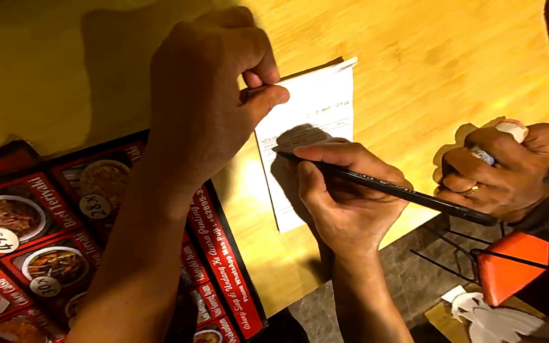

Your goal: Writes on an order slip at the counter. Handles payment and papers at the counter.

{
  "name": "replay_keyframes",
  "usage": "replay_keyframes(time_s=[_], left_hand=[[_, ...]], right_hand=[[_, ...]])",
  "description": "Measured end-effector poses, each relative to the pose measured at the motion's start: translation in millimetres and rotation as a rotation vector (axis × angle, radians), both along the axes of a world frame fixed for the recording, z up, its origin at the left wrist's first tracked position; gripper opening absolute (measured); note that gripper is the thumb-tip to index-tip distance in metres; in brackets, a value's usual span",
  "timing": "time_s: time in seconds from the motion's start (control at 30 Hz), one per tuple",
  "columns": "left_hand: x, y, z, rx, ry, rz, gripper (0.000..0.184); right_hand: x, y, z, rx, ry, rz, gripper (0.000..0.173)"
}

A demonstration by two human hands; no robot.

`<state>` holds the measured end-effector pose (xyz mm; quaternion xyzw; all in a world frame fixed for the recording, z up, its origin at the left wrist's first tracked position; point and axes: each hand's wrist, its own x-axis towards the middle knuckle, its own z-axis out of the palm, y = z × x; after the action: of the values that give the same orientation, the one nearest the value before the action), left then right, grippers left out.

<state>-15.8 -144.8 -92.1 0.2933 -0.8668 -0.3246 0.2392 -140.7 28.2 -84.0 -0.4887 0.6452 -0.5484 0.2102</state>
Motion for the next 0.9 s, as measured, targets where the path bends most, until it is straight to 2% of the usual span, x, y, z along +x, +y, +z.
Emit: replay_keyframes(time_s=[0.13, 0.37, 0.63, 0.9], left_hand=[[-1, -1, 0, 0.035, 0.007, -0.005, 0.023], [0, 0, 0, 0.029, 0.011, -0.003, 0.025], [1, 1, 0, 0.032, 0.023, -0.002, 0.026], [3, 0, -2, 0.046, 0.029, 0.006, 0.027]], right_hand=[[-18, 20, 8, -0.075, -0.09, -0.145, 0.016], [-62, 54, 10, 0.005, -0.047, -0.281, 0.021], [-62, 28, 14, 0.04, -0.071, -0.14, 0.019], [-54, 12, 7, 0.042, -0.048, -0.106, 0.014]])
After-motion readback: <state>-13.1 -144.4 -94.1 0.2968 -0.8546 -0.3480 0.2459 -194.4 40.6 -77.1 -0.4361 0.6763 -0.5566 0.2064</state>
